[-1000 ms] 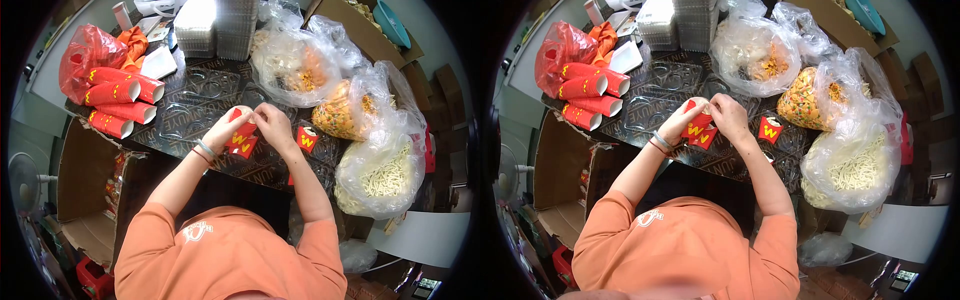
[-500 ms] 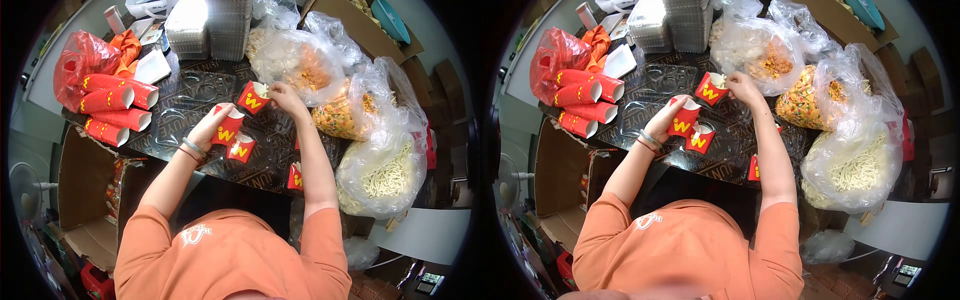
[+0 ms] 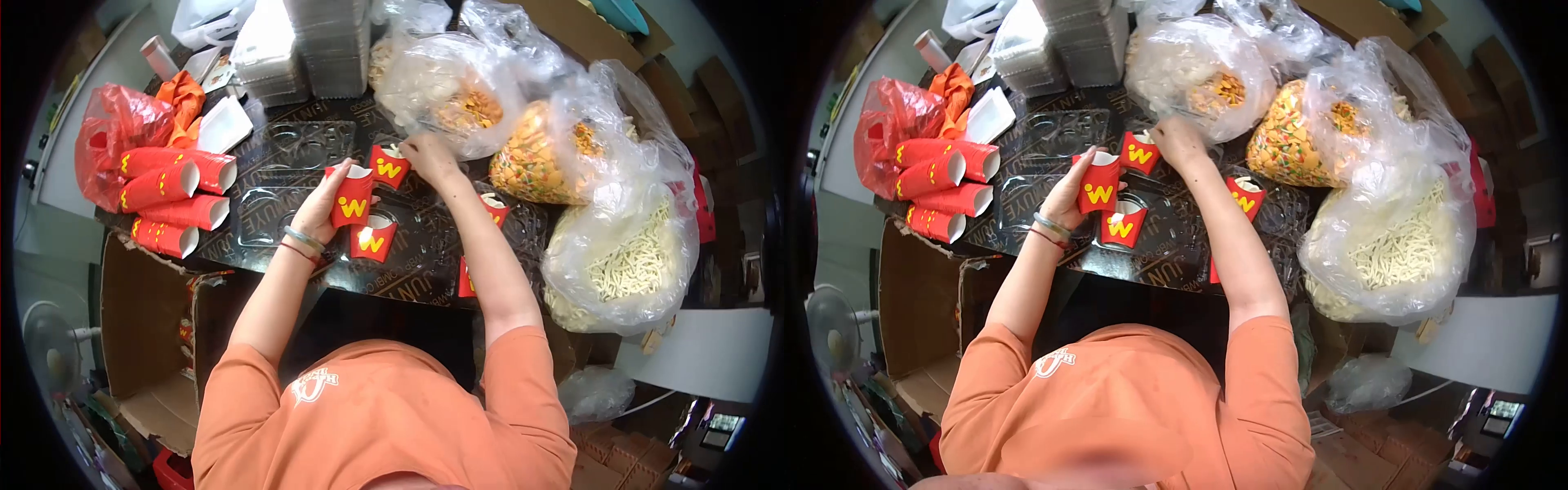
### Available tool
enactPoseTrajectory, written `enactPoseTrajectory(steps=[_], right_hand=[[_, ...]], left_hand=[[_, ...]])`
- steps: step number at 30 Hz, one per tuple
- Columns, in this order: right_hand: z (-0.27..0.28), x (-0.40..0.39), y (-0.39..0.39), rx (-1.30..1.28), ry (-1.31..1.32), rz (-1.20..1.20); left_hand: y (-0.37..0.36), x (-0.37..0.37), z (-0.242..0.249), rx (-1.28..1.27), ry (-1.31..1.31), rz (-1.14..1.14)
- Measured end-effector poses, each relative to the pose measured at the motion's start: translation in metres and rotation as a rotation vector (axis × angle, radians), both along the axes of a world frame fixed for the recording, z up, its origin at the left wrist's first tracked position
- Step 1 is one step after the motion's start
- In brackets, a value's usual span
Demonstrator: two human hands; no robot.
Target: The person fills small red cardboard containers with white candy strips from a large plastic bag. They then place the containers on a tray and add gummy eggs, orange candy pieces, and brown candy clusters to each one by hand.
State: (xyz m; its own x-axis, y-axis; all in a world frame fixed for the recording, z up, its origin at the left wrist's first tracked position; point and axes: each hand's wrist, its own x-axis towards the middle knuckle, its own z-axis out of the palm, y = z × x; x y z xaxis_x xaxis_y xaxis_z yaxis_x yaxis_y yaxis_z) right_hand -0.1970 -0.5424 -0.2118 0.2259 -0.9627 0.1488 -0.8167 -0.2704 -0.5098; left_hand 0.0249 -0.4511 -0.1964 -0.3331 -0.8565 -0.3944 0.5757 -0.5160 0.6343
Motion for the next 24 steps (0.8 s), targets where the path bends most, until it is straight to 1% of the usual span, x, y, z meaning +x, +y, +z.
enactPoseTrajectory(steps=[1, 2, 3, 4, 5, 6, 7, 9, 10, 11, 12, 14, 16, 17, 18, 19, 20, 21, 22, 23, 24], right_hand=[[-0.007, -0.002, 0.006, -0.074, -0.082, 0.038], [-0.002, -0.004, 0.018, -0.184, -0.059, 0.043], [0.004, -0.012, 0.035, -0.208, -0.085, 0.075], [0.021, -0.020, 0.057, -0.219, -0.119, 0.141], [0.047, -0.031, 0.086, -0.157, -0.202, 0.185], [0.071, -0.049, 0.112, -0.073, -0.199, 0.171], [0.091, -0.071, 0.134, 0.034, -0.171, 0.096], [0.118, -0.134, 0.171, 0.004, -0.063, -0.176], [0.138, -0.166, 0.186, 0.127, -0.018, -0.390], [0.141, -0.208, 0.196, 0.213, 0.064, -0.544], [0.158, -0.237, 0.204, 0.411, 0.148, -0.788], [0.142, -0.318, 0.223, 0.249, 0.191, -0.920], [0.119, -0.389, 0.224, 0.395, 0.280, -0.934], [0.120, -0.397, 0.224, 0.509, 0.196, -0.860], [0.113, -0.398, 0.224, 0.521, 0.147, -0.839], [0.109, -0.386, 0.219, 0.532, 0.098, -0.816], [0.095, -0.383, 0.213, 0.512, 0.265, -0.823], [0.097, -0.373, 0.211, 0.480, 0.304, -0.835], [0.101, -0.368, 0.211, 0.447, 0.345, -0.845], [0.100, -0.373, 0.214, 0.427, 0.370, -0.849], [0.103, -0.382, 0.219, 0.423, 0.370, -0.848]], left_hand=[[0.000, -0.004, 0.003, -0.001, 0.000, -0.025], [-0.004, -0.007, 0.000, 0.026, -0.010, -0.046], [-0.003, -0.012, 0.003, 0.049, 0.007, -0.081], [-0.002, -0.018, 0.005, 0.011, 0.008, -0.112], [0.003, -0.025, 0.011, -0.005, 0.026, -0.155], [0.006, -0.032, 0.012, -0.011, 0.039, -0.193], [0.010, -0.042, 0.015, -0.018, 0.044, -0.229], [0.018, -0.065, 0.021, -0.051, 0.065, -0.316], [0.022, -0.079, 0.026, -0.074, 0.069, -0.386], [0.028, -0.094, 0.032, -0.097, 0.072, -0.451], [0.034, -0.110, 0.038, -0.130, 0.099, -0.515], [0.046, -0.142, 0.043, -0.119, 0.143, -0.613], [0.057, -0.181, 0.054, -0.125, 0.177, -0.737], [0.061, -0.201, 0.057, -0.116, 0.187, -0.801], [0.064, -0.220, 0.064, -0.126, 0.189, -0.893], [0.070, -0.243, 0.071, -0.146, 0.205, -0.915], [0.075, -0.265, 0.074, -0.165, 0.221, -0.936], [0.076, -0.286, 0.071, -0.216, 0.179, -0.955], [0.078, -0.303, 0.080, -0.240, 0.179, -0.998], [0.079, -0.318, 0.088, -0.264, 0.178, -1.039], [0.079, -0.333, 0.090, -0.309, 0.158, -1.021]])
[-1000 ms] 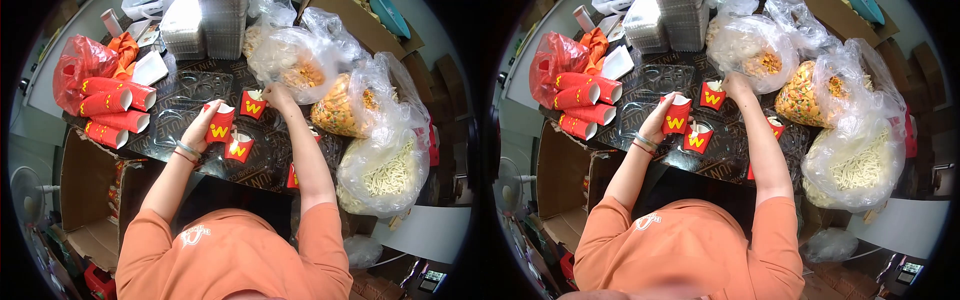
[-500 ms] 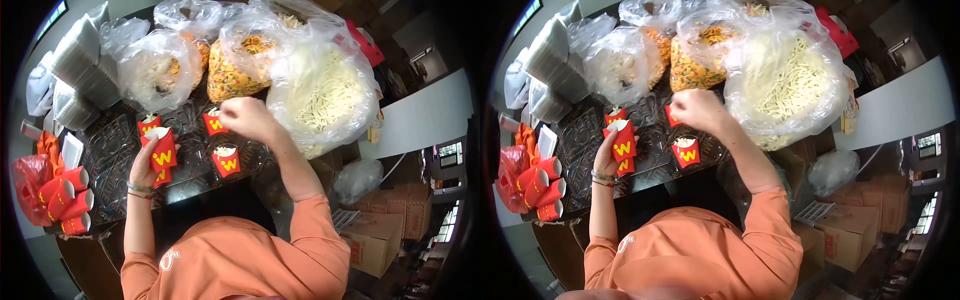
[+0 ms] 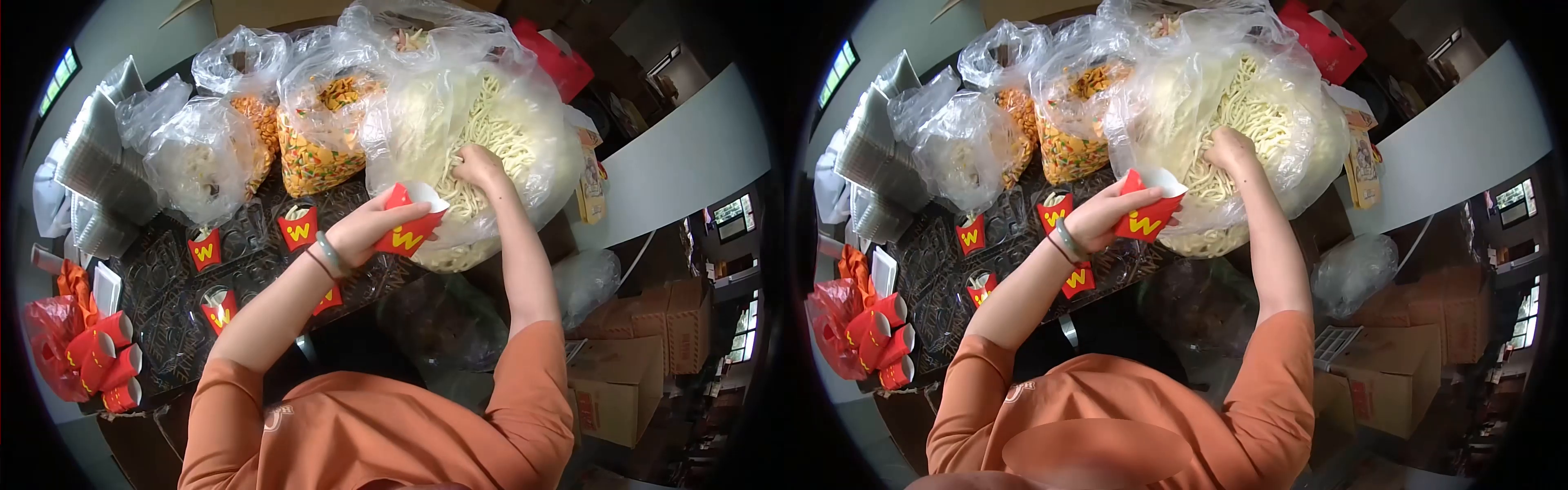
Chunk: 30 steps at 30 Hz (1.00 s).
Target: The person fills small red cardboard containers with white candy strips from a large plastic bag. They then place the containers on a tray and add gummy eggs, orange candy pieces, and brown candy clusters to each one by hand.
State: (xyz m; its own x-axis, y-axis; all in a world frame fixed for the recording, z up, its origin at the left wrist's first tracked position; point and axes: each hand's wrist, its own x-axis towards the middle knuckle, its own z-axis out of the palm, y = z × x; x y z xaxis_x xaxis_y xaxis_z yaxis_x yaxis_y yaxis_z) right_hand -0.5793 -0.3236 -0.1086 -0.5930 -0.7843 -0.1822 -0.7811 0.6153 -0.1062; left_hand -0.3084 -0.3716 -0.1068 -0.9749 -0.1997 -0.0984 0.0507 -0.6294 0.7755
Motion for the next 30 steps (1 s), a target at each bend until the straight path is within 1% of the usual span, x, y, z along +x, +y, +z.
enactPoseTrajectory(steps=[2, 3, 5, 6, 7, 9, 10, 11, 12, 13, 15, 16, 17, 19, 20, 22, 23, 25, 27, 28, 29, 30], right_hand=[[0.026, -0.006, 0.016, -0.036, 0.021, 0.018], [0.041, -0.010, 0.023, -0.064, -0.038, -0.016], [0.059, -0.023, 0.031, -0.138, -0.187, -0.057], [0.052, -0.024, 0.036, -0.174, 0.160, 0.072], [0.049, -0.028, 0.036, -0.177, 0.162, 0.070], [0.046, -0.038, 0.035, -0.126, 0.297, 0.196], [0.049, -0.038, 0.033, -0.128, 0.301, 0.202], [0.053, -0.033, 0.033, -0.149, 0.282, 0.291], [0.056, -0.027, 0.032, -0.171, 0.261, 0.380], [0.058, -0.020, 0.029, -0.171, 0.260, 0.385], [0.064, -0.004, 0.025, -0.108, 0.028, 0.471], [0.069, 0.000, 0.024, -0.108, -0.137, 0.493], [0.067, -0.003, 0.025, -0.107, -0.136, 0.493], [0.065, -0.010, 0.029, -0.240, -0.803, 0.410], [0.064, -0.010, 0.029, -0.238, -0.803, 0.412], [0.065, -0.006, 0.030, -0.188, -0.969, 0.346], [0.065, -0.005, 0.028, -0.188, -0.970, 0.348], [0.065, -0.004, 0.024, -0.195, -0.920, 0.253], [0.073, -0.006, 0.019, -0.334, -0.574, 0.391], [0.074, -0.009, 0.017, -0.399, -0.562, 0.434], [0.066, -0.013, 0.016, -0.397, -0.559, 0.438], [0.054, -0.019, 0.014, -0.377, -0.650, 0.426]], left_hand=[[-0.001, -0.023, 0.002, -0.042, -0.047, 0.015], [-0.003, -0.033, 0.002, -0.081, -0.095, 0.028], [-0.005, -0.053, -0.002, -0.117, -0.085, 0.006], [-0.005, -0.061, -0.005, -0.190, -0.115, 0.000], [-0.005, -0.068, -0.007, -0.265, -0.147, -0.006], [-0.003, -0.081, -0.011, -0.291, -0.143, 0.007], [-0.004, -0.088, -0.014, -0.312, -0.139, 0.027], [-0.006, -0.097, -0.022, -0.311, -0.138, 0.035], [-0.007, -0.105, -0.029, -0.375, -0.174, 0.080], [-0.011, -0.112, -0.037, -0.439, -0.211, 0.123], [-0.018, -0.126, -0.055, -0.466, -0.192, 0.149], [-0.018, -0.127, -0.051, -0.494, -0.169, 0.172], [-0.018, -0.125, -0.048, -0.493, -0.168, 0.172], [-0.018, -0.118, -0.043, -0.313, -0.046, 0.117], [-0.019, -0.118, -0.043, -0.312, -0.046, 0.120], [-0.019, -0.118, -0.041, -0.238, -0.022, 0.116], [-0.021, -0.117, -0.039, -0.239, -0.023, 0.117], [-0.027, -0.117, -0.036, -0.175, -0.176, 0.017], [-0.028, -0.114, -0.036, -0.201, -0.217, 0.006], [-0.028, -0.113, -0.037, -0.225, -0.257, -0.002], [-0.027, -0.110, -0.035, -0.225, -0.253, 0.001], [-0.026, -0.106, -0.032, -0.174, -0.175, -0.041]])
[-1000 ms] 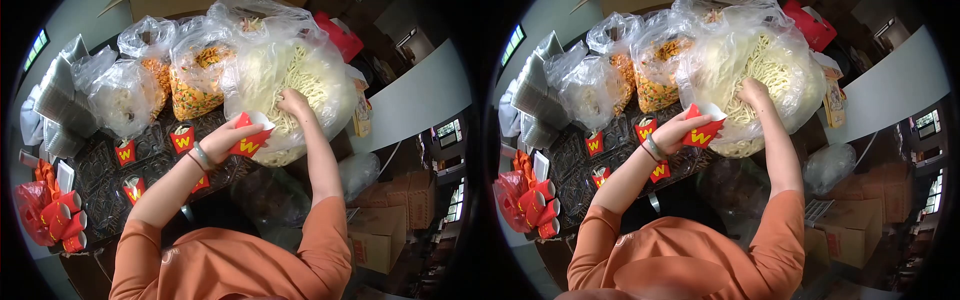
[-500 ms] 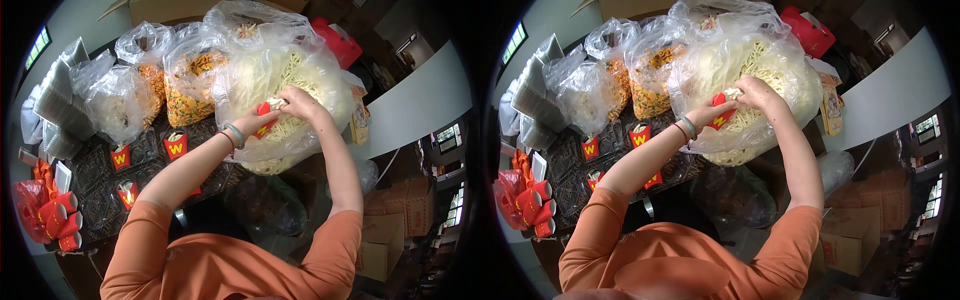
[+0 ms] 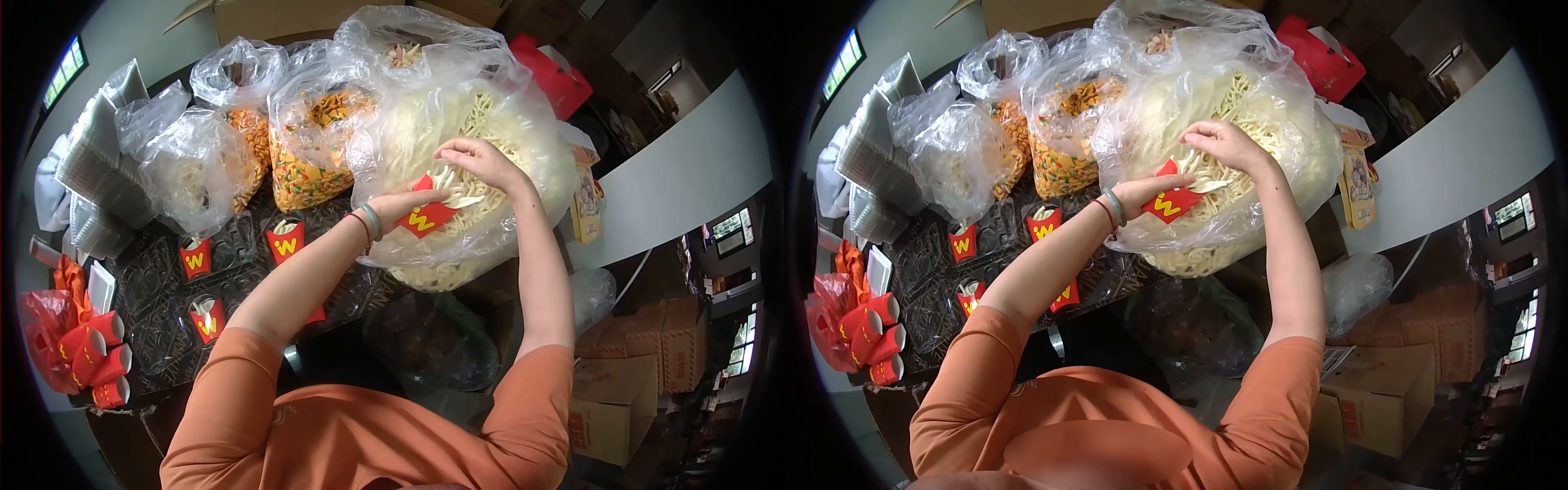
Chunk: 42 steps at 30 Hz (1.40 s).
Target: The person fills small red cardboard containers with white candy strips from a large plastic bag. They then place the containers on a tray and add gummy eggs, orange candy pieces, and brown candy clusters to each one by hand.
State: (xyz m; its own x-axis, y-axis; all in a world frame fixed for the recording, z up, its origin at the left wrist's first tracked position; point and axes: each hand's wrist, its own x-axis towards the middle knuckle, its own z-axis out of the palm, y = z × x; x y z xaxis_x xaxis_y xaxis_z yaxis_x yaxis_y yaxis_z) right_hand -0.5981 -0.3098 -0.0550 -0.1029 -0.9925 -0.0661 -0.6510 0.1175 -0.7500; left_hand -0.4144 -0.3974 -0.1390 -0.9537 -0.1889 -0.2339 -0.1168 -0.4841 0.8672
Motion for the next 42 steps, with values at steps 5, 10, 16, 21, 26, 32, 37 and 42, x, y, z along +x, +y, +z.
enactPoseTrajectory(steps=[5, 10, 16, 21, 26, 32, 37, 42], right_hand=[[0.022, 0.021, 0.019, 0.403, -0.304, -0.343], [-0.005, 0.011, 0.020, 0.134, -0.228, -0.098], [0.004, 0.021, 0.024, -0.023, -0.077, -0.083], [-0.009, 0.010, 0.036, 0.040, -0.326, -0.166], [-0.001, -0.009, 0.037, -0.041, -0.134, -0.433], [0.001, -0.004, 0.026, -0.240, 0.583, -0.411], [0.006, 0.035, 0.010, -0.032, -0.183, 0.011], [0.014, 0.054, 0.040, 0.058, -0.267, -0.021]], left_hand=[[-0.008, 0.003, -0.008, 0.036, 0.104, 0.037], [-0.001, -0.001, -0.005, 0.088, 0.119, -0.011], [-0.001, -0.007, -0.010, 0.147, 0.090, 0.195], [-0.001, -0.003, -0.017, 0.137, 0.124, 0.293], [-0.002, -0.004, -0.028, 0.097, 0.083, 0.376], [0.000, 0.009, -0.019, 0.225, 0.037, 0.079], [0.006, 0.016, -0.009, 0.095, 0.108, -0.101], [-0.005, 0.039, -0.017, 0.313, 0.234, -0.031]])
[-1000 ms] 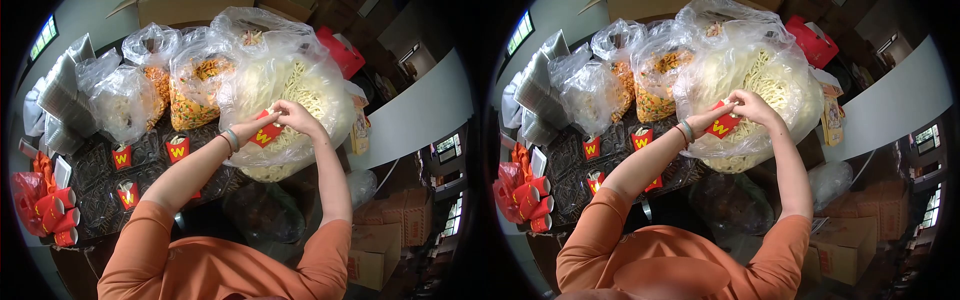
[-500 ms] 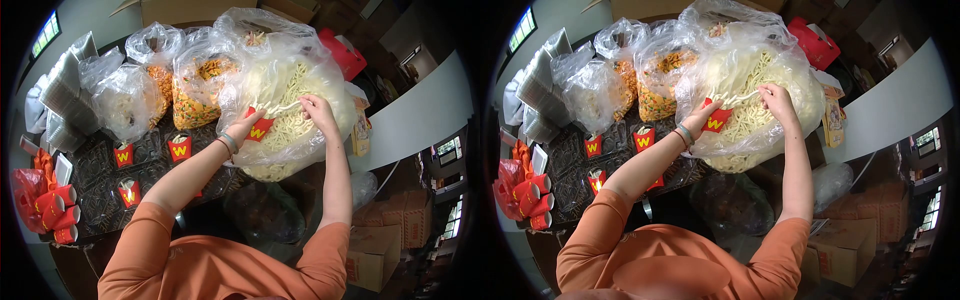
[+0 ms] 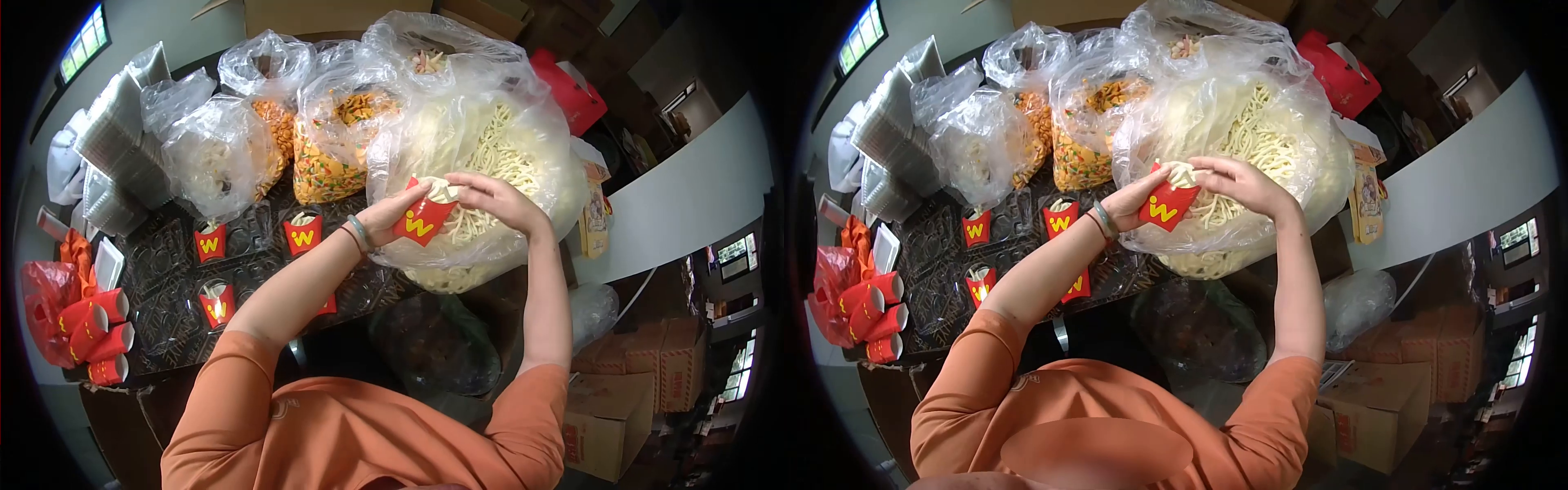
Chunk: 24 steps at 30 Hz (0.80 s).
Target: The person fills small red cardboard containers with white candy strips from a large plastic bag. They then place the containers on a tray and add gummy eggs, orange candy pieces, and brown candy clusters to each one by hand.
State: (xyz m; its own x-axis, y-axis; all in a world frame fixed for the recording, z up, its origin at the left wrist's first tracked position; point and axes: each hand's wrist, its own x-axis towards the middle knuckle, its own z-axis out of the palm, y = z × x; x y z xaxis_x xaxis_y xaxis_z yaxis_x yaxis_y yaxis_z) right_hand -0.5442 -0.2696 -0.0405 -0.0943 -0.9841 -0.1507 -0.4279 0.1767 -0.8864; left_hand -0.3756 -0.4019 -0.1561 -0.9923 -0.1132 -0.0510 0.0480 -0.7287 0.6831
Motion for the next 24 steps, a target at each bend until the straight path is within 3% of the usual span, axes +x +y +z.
enactPoseTrajectory(steps=[4, 6, 8, 12, 14, 15, 17, 19, 21, 24], right_hand=[[-0.016, 0.036, 0.009, -0.210, 0.347, 0.020], [-0.024, 0.064, 0.005, -0.237, 0.283, -0.001], [-0.041, 0.087, -0.005, -0.597, 0.502, 0.096], [-0.067, 0.157, -0.020, -0.642, 0.453, 0.082], [-0.073, 0.190, -0.025, -0.502, 0.010, 0.046], [-0.076, 0.201, -0.032, -0.469, -0.038, 0.057], [-0.079, 0.225, -0.055, -0.684, 0.244, 0.168], [-0.082, 0.261, -0.068, -0.663, 0.225, 0.324], [-0.085, 0.290, -0.075, -0.592, 0.265, 0.503], [-0.086, 0.339, -0.080, -0.697, 0.334, 0.580]], left_hand=[[0.013, 0.037, 0.014, -0.093, -0.012, 0.104], [0.021, 0.056, 0.017, -0.140, 0.006, 0.173], [0.025, 0.075, 0.008, -0.170, 0.010, 0.240], [0.033, 0.143, 0.009, -0.126, -0.033, 0.465], [0.034, 0.188, 0.003, -0.039, -0.099, 0.481], [0.034, 0.210, -0.005, -0.017, -0.133, 0.476], [0.038, 0.247, -0.010, -0.153, -0.202, 0.523], [0.043, 0.284, -0.012, -0.308, -0.245, 0.511], [0.052, 0.314, -0.015, -0.314, -0.250, 0.666], [0.055, 0.363, -0.018, -0.128, -0.172, 0.765]])
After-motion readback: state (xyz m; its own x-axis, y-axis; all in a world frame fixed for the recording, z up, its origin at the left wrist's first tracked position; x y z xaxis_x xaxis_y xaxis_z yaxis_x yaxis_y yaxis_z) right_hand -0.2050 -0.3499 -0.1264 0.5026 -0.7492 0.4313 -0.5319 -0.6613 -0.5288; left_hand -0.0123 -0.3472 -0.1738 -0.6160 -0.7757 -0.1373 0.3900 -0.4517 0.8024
